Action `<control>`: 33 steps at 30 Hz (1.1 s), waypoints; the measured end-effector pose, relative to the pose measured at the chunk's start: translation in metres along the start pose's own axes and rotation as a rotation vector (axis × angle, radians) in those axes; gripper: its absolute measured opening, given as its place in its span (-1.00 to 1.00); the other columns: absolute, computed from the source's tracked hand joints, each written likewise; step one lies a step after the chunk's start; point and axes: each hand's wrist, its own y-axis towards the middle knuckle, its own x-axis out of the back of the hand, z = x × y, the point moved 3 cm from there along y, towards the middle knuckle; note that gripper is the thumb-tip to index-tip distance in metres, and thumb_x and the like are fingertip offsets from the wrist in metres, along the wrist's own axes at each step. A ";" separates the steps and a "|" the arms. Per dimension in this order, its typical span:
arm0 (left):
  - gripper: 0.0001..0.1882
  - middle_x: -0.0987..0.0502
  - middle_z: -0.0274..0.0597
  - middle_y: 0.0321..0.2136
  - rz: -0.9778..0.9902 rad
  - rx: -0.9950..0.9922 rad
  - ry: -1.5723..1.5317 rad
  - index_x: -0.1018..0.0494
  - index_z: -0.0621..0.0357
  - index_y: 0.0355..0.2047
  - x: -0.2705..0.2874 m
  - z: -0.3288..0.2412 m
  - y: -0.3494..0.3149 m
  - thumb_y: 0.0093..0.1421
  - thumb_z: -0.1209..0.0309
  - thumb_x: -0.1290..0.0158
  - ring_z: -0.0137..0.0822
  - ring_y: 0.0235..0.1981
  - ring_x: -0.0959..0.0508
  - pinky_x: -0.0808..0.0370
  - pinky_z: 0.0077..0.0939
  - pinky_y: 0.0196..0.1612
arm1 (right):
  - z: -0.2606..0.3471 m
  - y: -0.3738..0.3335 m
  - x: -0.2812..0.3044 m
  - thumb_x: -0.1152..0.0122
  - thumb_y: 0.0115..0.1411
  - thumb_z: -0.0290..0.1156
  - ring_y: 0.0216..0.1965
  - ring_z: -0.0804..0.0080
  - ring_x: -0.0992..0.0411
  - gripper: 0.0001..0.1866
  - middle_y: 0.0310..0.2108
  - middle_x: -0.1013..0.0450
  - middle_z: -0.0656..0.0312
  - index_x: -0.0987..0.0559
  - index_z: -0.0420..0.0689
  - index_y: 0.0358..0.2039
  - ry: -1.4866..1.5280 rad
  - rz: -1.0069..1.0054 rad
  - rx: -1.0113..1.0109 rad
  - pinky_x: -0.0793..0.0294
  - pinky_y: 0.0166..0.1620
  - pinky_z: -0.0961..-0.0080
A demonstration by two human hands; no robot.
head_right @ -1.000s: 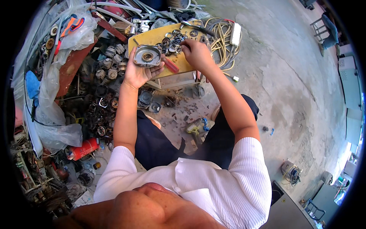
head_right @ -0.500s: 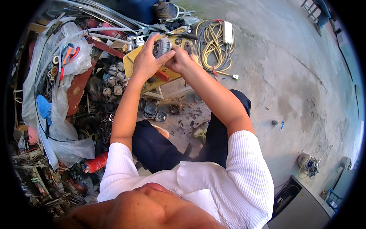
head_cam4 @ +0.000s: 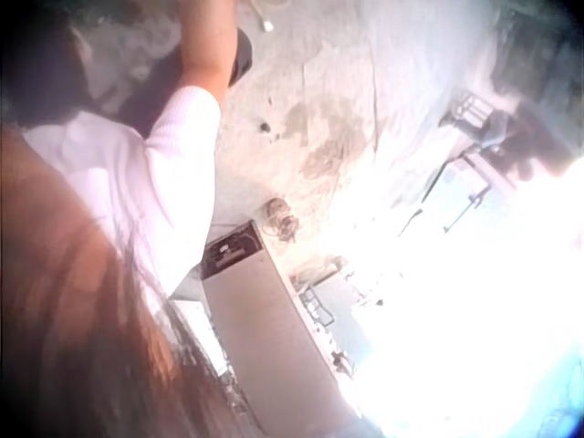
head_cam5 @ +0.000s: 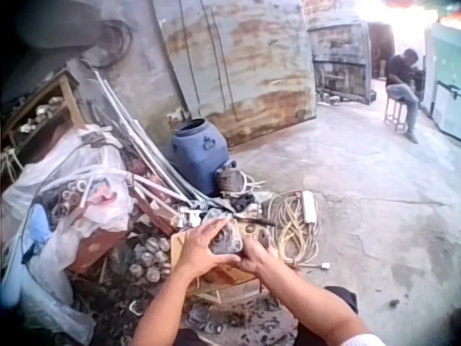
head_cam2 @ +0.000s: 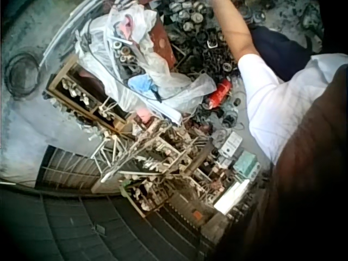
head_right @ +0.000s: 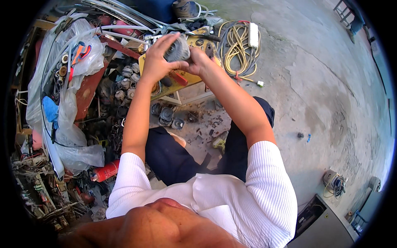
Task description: The person holds a metal motor housing and uses a screwdriver to pry and remove a small metal gear from the center of the housing.
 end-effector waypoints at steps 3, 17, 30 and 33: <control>-0.18 -0.49 -0.18 0.06 -0.074 0.355 -0.671 -0.32 0.04 0.24 0.001 0.023 -0.008 0.07 -0.09 -0.26 -0.19 0.02 -0.53 -0.44 -0.23 0.11 | -0.006 -0.006 -0.015 0.37 0.49 -0.19 0.17 -0.14 -0.35 -0.47 0.17 -0.26 -0.29 -0.26 -0.48 0.11 0.072 -0.095 -0.051 -0.41 0.19 -0.06; 0.03 -0.43 0.08 0.11 -0.119 0.641 -1.893 -0.19 0.13 0.31 0.006 0.045 -0.083 0.14 -0.49 0.25 0.05 -0.10 -0.57 -0.58 -0.13 -0.09 | 0.011 -0.027 -0.008 -0.25 0.14 -0.29 -0.29 0.02 -0.56 -0.80 -0.41 -0.58 0.00 -0.59 -0.16 -0.33 -1.960 -0.367 0.593 -0.53 -0.20 0.16; 0.02 -0.40 0.21 0.13 -0.116 0.697 -1.963 -0.20 0.19 0.28 0.011 0.048 -0.098 0.16 -0.48 0.26 0.12 -0.13 -0.59 -0.60 -0.11 -0.16 | 0.032 -0.035 -0.006 -0.29 0.14 -0.20 -0.26 0.06 -0.56 -0.73 -0.29 -0.60 0.06 -0.65 -0.11 -0.25 -1.928 -0.394 0.706 -0.52 -0.17 0.22; 0.01 -0.40 0.22 0.13 -0.114 0.693 -2.109 -0.20 0.20 0.28 0.011 0.055 -0.105 0.18 -0.46 0.25 0.14 -0.15 -0.59 -0.60 -0.12 -0.18 | 0.037 -0.050 -0.022 -0.27 0.17 -0.15 -0.27 0.12 -0.58 -0.73 -0.32 -0.61 0.15 -0.66 -0.04 -0.23 -1.980 -0.449 0.617 -0.53 -0.20 0.27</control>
